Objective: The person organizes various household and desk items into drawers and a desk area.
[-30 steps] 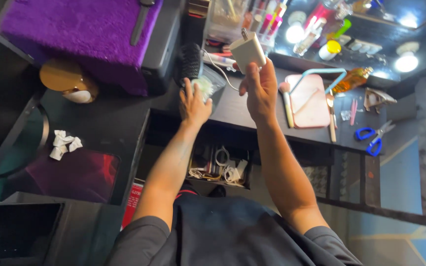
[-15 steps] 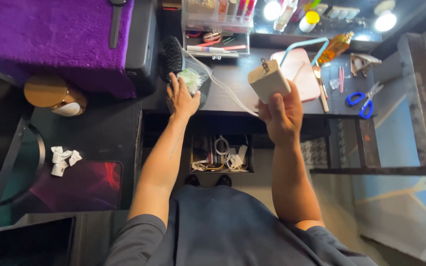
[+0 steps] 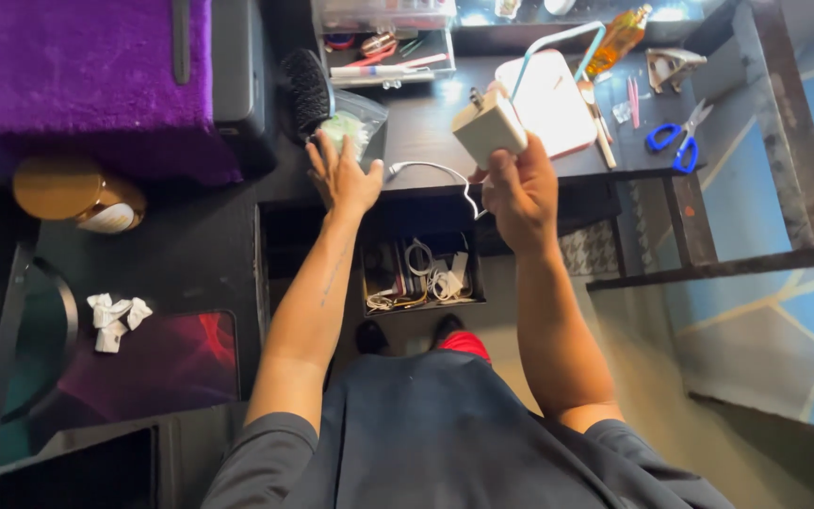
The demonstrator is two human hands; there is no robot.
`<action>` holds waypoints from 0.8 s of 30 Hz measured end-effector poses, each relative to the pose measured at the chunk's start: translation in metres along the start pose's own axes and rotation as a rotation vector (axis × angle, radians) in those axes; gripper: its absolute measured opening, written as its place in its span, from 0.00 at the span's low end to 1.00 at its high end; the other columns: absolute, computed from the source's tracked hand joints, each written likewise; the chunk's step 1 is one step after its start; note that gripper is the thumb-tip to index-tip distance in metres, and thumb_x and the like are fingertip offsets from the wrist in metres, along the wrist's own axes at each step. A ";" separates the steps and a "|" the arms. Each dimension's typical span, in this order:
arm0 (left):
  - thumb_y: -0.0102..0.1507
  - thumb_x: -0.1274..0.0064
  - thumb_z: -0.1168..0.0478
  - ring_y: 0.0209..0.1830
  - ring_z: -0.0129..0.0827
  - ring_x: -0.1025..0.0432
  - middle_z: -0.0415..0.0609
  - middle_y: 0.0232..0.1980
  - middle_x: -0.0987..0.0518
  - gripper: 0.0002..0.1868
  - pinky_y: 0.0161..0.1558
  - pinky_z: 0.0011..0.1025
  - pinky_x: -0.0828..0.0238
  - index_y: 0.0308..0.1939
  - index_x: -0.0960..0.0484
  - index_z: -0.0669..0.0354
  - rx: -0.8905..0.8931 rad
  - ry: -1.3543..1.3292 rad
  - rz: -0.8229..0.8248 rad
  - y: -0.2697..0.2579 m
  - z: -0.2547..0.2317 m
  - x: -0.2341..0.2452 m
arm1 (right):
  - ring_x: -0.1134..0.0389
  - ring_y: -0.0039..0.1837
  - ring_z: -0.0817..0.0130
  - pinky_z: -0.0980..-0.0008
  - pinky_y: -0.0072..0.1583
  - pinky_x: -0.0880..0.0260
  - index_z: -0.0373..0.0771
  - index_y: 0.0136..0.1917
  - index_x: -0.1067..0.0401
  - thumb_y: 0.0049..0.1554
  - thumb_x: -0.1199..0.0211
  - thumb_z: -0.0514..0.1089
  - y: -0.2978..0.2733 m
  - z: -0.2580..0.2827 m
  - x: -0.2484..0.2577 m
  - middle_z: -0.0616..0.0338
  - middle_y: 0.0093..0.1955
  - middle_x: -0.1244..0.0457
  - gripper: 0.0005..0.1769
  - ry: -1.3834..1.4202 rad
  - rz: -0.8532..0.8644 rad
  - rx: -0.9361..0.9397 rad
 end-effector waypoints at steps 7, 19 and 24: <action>0.69 0.50 0.39 0.64 0.45 0.29 0.61 0.61 0.20 0.31 0.67 0.43 0.35 0.58 0.15 0.64 -0.187 -0.798 0.187 -0.039 -0.086 0.046 | 0.44 0.32 0.85 0.83 0.34 0.45 0.36 0.66 0.36 0.68 0.42 0.48 0.024 -0.055 -0.006 0.56 0.44 0.33 0.18 -0.022 0.068 -0.055; 0.58 0.52 0.32 0.28 0.36 0.22 0.50 0.34 0.19 0.33 0.35 0.33 0.21 0.50 0.24 0.56 0.539 -1.800 0.152 -0.047 -0.134 0.075 | 0.40 0.37 0.82 0.80 0.39 0.39 0.37 0.66 0.28 0.68 0.44 0.45 -0.027 -0.092 0.004 0.68 0.36 0.39 0.17 -0.210 0.307 -0.183; 0.71 0.40 0.43 0.27 0.25 0.31 0.48 0.40 0.21 0.24 0.31 0.27 0.33 0.45 0.24 0.62 0.183 -2.033 0.276 -0.052 -0.104 0.059 | 0.39 0.36 0.80 0.77 0.39 0.35 0.40 0.56 0.22 0.66 0.42 0.46 -0.042 -0.095 0.028 0.67 0.33 0.38 0.12 -0.501 0.423 -0.301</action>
Point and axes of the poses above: each hand's wrist, its own y-axis towards the middle knuckle, its own x-axis out of the back of the hand, z = x × y, the point moved 4 cm from there along y, towards the middle knuckle
